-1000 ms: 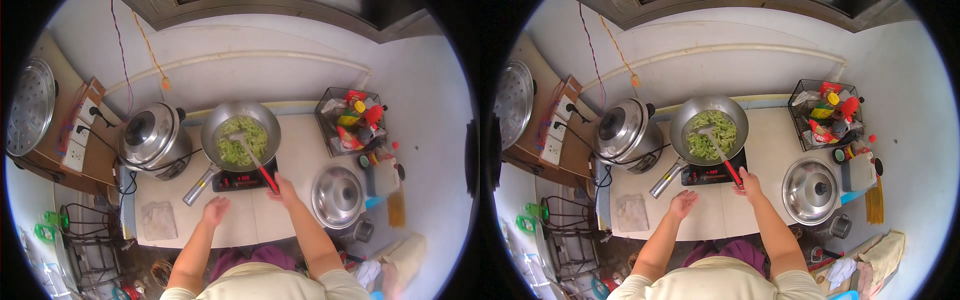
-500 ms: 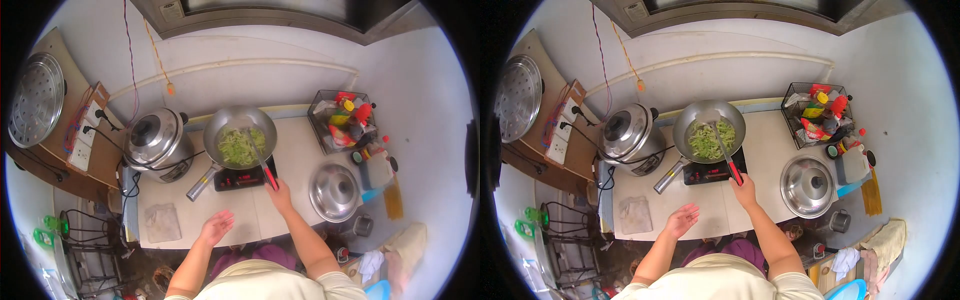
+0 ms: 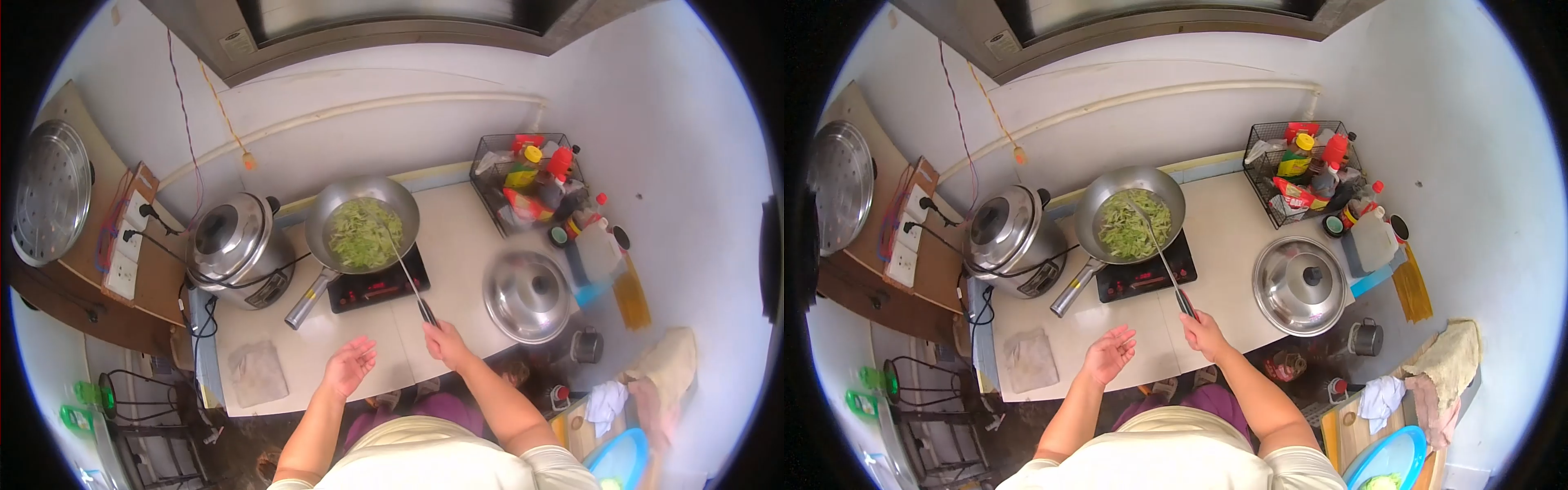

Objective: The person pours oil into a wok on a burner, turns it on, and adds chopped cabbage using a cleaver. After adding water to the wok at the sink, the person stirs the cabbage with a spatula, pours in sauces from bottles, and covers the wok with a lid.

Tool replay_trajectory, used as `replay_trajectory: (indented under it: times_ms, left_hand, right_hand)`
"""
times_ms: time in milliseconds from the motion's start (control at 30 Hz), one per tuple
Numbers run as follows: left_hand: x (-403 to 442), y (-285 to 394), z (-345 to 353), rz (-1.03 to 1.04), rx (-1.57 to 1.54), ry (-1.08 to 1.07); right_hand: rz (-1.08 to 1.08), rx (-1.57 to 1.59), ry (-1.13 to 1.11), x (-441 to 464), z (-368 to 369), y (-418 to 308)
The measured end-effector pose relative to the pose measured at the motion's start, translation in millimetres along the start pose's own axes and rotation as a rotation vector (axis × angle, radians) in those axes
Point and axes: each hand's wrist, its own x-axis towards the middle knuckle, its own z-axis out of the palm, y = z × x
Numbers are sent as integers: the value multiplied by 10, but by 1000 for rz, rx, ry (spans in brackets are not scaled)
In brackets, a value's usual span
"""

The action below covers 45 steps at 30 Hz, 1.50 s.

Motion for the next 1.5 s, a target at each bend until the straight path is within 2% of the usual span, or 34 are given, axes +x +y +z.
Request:
replay_trajectory:
  times_ms: [33,133,233,333,433,533,767,1033,1233,1433,1500]
  left_hand:
    - [-12,-9,38,-1,6,4]
    - [-29,-56,93,-10,2,-8]
    - [-7,-122,125,-38,19,-11]
    - [20,-186,173,-50,49,0]
    - [31,-224,211,-59,58,18]
    - [54,-265,214,-70,60,35]
    - [84,-364,237,-87,58,49]
    - [87,-448,237,-96,44,61]
    - [62,-491,149,-91,75,112]
    - [15,-496,37,-74,75,148]
    - [8,-497,-11,-71,70,163]
  right_hand:
    - [-30,43,-68,-53,-37,39]
    - [-228,-72,-64,-148,36,90]
    - [-94,-238,192,-218,19,14]
    - [-267,-280,381,-117,-126,224]
    - [-296,-355,511,-48,-360,489]
    - [-303,-414,598,-89,-575,645]
    - [-138,-784,825,-40,-889,835]
    - [-33,-900,903,85,-862,879]
    - [-84,-980,876,165,-909,1010]
    - [-24,-1000,805,193,-925,1007]
    - [-84,-1113,815,189,-923,1026]
